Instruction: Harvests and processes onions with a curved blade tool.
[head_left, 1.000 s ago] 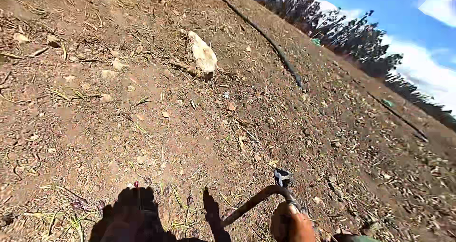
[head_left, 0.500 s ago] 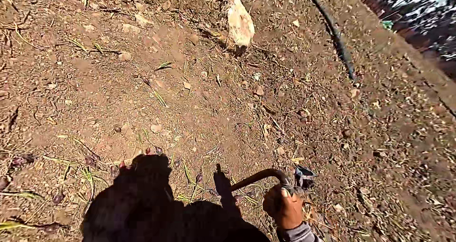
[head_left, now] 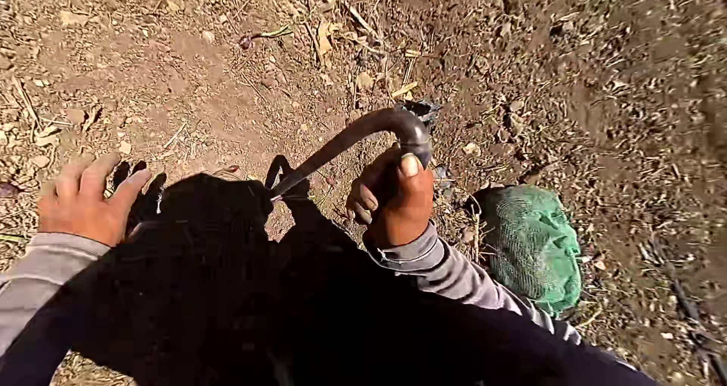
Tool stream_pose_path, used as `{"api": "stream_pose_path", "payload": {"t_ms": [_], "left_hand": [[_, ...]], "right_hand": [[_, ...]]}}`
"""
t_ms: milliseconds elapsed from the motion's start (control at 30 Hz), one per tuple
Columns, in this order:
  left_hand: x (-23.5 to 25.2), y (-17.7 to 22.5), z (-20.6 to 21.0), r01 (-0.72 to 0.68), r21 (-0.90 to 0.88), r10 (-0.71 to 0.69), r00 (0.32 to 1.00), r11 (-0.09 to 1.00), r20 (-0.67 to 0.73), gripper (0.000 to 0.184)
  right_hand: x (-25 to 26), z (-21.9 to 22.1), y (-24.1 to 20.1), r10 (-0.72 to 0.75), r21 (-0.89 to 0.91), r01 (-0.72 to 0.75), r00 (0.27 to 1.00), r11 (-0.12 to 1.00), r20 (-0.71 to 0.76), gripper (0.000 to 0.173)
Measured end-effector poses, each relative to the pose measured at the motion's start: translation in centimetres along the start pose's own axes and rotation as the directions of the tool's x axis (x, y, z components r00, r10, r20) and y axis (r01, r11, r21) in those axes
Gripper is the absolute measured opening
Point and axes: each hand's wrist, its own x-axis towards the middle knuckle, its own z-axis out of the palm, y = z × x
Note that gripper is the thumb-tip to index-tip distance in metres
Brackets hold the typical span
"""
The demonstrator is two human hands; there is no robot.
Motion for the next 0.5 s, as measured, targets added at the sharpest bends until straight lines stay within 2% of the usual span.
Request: {"api": "stream_pose_path", "payload": {"t_ms": [67, 133, 200, 267, 333, 400, 433, 500], "left_hand": [[2.7, 3.6, 4.8, -0.155, -0.026, 0.157, 0.978, 0.988, 0.140, 0.077], [5.9, 8.5, 7.4, -0.272, -0.037, 0.273, 0.934, 0.962, 0.230, 0.079], [8.8, 15.7, 7.3, -0.161, 0.050, 0.125, 0.895, 0.986, 0.428, 0.080], [10.8, 20.7, 9.1, -0.062, 0.130, -0.017, 0.844, 0.990, 0.536, 0.085], [12.0, 23.2, 11.7, -0.003, 0.137, -0.077, 0.814, 0.991, 0.575, 0.094], [12.5, 24.1, 14.3, -0.048, 0.070, 0.004, 0.853, 0.996, 0.522, 0.092], [12.7, 24.2, 15.7, -0.093, 0.008, 0.079, 0.887, 0.996, 0.455, 0.084], [12.8, 24.3, 18.0, -0.121, -0.074, 0.140, 0.908, 0.990, 0.394, 0.055]], "right_hand": [[0.1, -3.7, -3.5, -0.066, 0.064, 0.066, 0.998, 0.996, -0.012, 0.035], [0.0, -7.0, -6.6, -0.109, 0.058, 0.112, 0.993, 0.992, -0.041, 0.032], [0.1, -9.3, -7.6, -0.120, 0.015, 0.121, 0.990, 0.993, -0.078, 0.031], [0.7, -10.6, -5.5, -0.124, -0.110, 0.112, 0.986, 0.988, -0.111, 0.031], [1.8, -11.6, -0.5, -0.080, -0.333, 0.024, 0.985, 0.942, -0.155, 0.028], [3.0, -12.0, 4.4, 0.061, -0.470, -0.170, 0.969, 0.866, -0.238, 0.031], [3.6, -12.0, 5.4, 0.126, -0.493, -0.246, 0.956, 0.834, -0.265, 0.032], [4.5, -11.3, 5.9, 0.182, -0.509, -0.310, 0.941, 0.803, -0.286, 0.031]]}}
